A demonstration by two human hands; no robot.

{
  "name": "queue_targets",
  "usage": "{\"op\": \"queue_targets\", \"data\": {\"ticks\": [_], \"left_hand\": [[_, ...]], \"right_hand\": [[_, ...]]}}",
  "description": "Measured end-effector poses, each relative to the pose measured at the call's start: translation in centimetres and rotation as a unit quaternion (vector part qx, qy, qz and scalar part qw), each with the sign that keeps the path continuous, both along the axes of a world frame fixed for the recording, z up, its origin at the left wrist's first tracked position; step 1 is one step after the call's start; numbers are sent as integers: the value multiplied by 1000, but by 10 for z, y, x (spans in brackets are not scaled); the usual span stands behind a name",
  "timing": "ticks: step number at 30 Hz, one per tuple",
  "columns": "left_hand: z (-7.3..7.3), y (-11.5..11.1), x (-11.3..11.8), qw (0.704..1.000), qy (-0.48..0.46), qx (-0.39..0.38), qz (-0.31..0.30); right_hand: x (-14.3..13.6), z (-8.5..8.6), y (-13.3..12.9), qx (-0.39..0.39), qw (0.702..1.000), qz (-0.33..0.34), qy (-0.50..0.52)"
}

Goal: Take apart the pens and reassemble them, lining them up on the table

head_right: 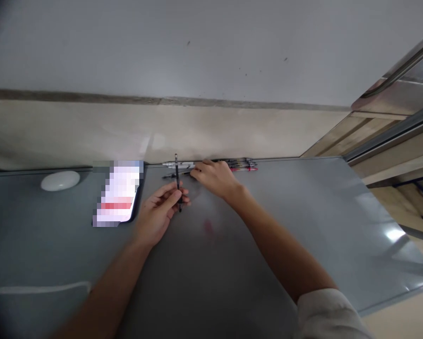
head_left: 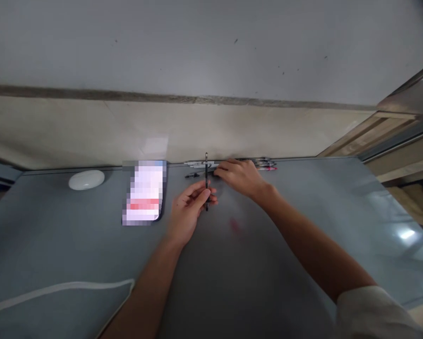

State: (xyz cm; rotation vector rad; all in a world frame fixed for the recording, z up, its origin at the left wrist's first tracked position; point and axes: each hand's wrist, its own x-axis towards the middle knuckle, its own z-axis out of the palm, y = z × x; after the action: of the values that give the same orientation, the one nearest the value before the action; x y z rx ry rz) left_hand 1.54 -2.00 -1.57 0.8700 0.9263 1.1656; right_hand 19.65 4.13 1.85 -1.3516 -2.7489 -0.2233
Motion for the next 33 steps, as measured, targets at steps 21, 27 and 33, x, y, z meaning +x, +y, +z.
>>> {"op": "queue_targets", "data": {"ticks": [21,27,33], "left_hand": [[-2,0,3,999,-29,25,6],[-2,0,3,999,-38,27,9],[-3,0,0,999,-24,29,0]], "right_hand": [[-8,1,-8,-31,999,-30,5],[-11,7,-8,-45,999,-23,12],[-2,0,-10,-95,955,-105,260]]}}
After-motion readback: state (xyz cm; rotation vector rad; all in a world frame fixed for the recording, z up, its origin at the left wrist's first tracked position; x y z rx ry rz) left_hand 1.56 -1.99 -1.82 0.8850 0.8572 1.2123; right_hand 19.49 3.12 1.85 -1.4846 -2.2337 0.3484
